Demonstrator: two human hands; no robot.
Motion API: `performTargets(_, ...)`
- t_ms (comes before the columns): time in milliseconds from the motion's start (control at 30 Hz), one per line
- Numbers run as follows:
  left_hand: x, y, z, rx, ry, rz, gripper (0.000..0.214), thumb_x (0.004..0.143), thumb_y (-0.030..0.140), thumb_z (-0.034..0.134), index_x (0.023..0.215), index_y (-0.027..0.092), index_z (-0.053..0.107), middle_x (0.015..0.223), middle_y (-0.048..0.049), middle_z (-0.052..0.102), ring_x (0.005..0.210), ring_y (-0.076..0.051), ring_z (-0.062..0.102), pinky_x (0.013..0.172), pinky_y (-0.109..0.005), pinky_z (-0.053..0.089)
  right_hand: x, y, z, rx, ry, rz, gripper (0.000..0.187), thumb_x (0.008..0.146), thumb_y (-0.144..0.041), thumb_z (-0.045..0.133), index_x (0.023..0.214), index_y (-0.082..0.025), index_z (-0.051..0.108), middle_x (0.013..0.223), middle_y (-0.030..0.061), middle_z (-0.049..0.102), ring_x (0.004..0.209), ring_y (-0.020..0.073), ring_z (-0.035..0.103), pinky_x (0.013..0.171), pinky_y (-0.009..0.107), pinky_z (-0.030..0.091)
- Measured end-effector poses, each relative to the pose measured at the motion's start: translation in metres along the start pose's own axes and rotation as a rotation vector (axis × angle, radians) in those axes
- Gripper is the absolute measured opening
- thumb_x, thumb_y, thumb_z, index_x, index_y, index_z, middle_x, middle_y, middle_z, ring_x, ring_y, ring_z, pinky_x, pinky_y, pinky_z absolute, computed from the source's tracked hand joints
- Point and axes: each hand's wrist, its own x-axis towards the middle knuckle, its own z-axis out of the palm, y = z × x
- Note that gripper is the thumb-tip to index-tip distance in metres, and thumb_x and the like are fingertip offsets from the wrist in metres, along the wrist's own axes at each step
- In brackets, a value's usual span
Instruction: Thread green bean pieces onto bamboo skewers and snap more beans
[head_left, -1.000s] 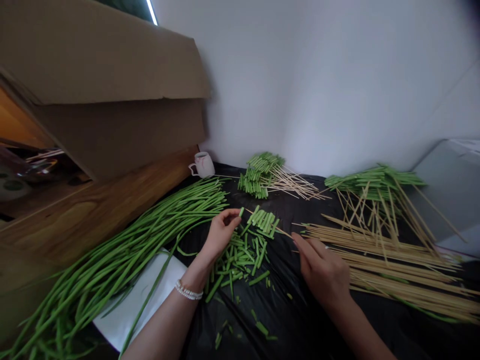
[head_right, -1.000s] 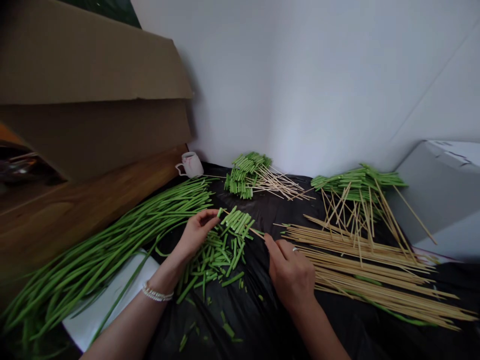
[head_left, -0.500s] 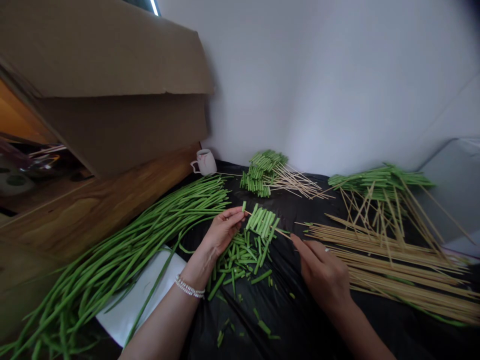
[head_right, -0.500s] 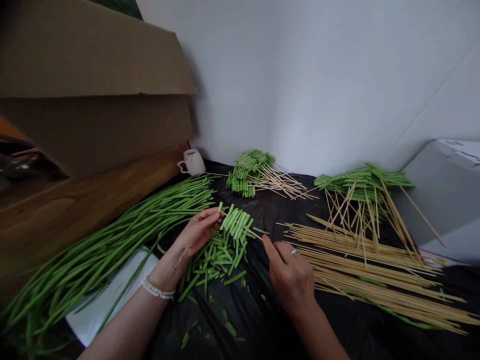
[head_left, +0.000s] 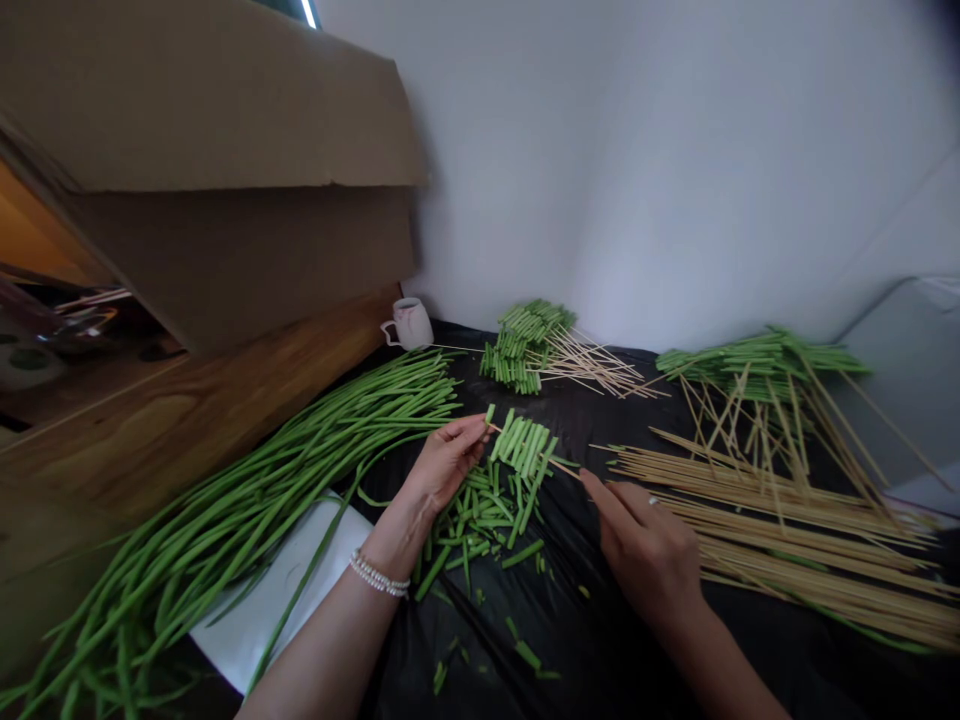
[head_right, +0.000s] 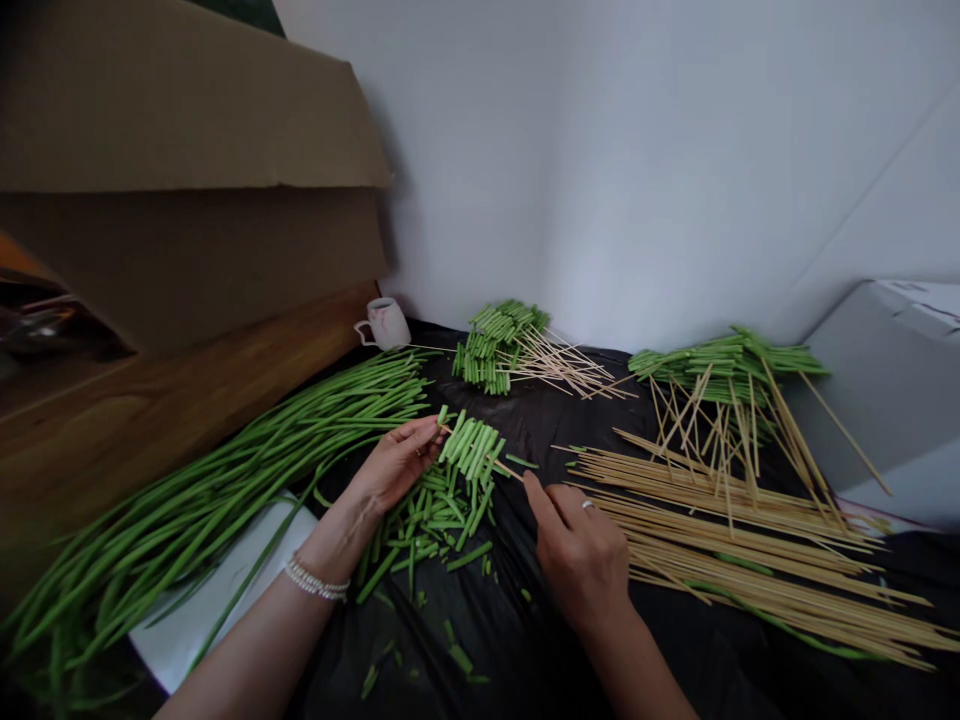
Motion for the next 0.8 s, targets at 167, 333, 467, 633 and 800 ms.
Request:
performTargets(167, 0.001, 0.0014, -0.0008, -0.034, 0.018, -0.025, 0.023, 0.065, 0.013, 0.081, 0.087, 0.012, 0.074, 0.08, -0.0044, 0.072, 0.066, -0.006, 0.062, 0.062, -0.015, 0.049, 0.0015, -0.0009, -0.0024, 0.026, 0.016, 0.018, 0.034, 0.084, -0.008, 0.051, 0.112, -0.02, 0.067, 0.079, 0.0001, 0.069, 0.058, 0.0074, 0.053, 0.059, 0.024, 0.035)
performTargets(333, 0.0007, 0.0015, -0.0003, -0.027, 0.021, -0.024, 0.02, 0.067, 0.012, 0.079, 0.086, 0.012, 0.074, 0.081, -0.0052, 0.072, 0.066, -0.007, 0.062, 0.061, -0.016, 0.049, 0.0003, -0.0006, -0.0017, 0.006, 0.001, 0.0, 0.035, 0.085, -0.008, 0.05, 0.112, -0.02, 0.068, 0.079, 0.0007, 0.068, 0.057, 0.0072, 0.052, 0.058, 0.024, 0.035)
performTargets(467, 0.0012, 0.0012, -0.0005, -0.01, 0.024, -0.019, 0.021, 0.065, 0.013, 0.081, 0.085, 0.012, 0.074, 0.081, -0.0052, 0.072, 0.066, -0.007, 0.061, 0.062, -0.016, 0.049, 0.002, -0.0014, -0.0027, 0.01, 0.013, -0.003, 0.034, 0.084, -0.006, 0.05, 0.11, -0.019, 0.069, 0.079, 0.001, 0.069, 0.057, 0.008, 0.051, 0.059, 0.024, 0.034)
performTargets(633, 0.0009, 0.0015, -0.0003, 0.04, 0.021, 0.003, 0.025, 0.06, 0.015, 0.084, 0.083, 0.011, 0.075, 0.077, -0.0039, 0.073, 0.066, -0.007, 0.062, 0.063, -0.016, 0.048, 0.0044, -0.0029, -0.0055, 0.007, 0.001, -0.014, 0.034, 0.085, -0.006, 0.049, 0.109, -0.018, 0.069, 0.079, 0.0015, 0.069, 0.059, 0.0087, 0.051, 0.06, 0.025, 0.035)
performTargets(800, -0.0009, 0.0003, 0.0002, 0.081, -0.006, 0.005, 0.027, 0.058, 0.017, 0.085, 0.083, 0.012, 0.075, 0.078, -0.0043, 0.074, 0.068, -0.008, 0.062, 0.067, -0.019, 0.048, 0.0014, -0.0031, -0.0039, 0.006, -0.006, -0.02, 0.033, 0.085, -0.008, 0.049, 0.111, -0.018, 0.068, 0.079, 0.0014, 0.068, 0.06, 0.0084, 0.052, 0.06, 0.025, 0.035)
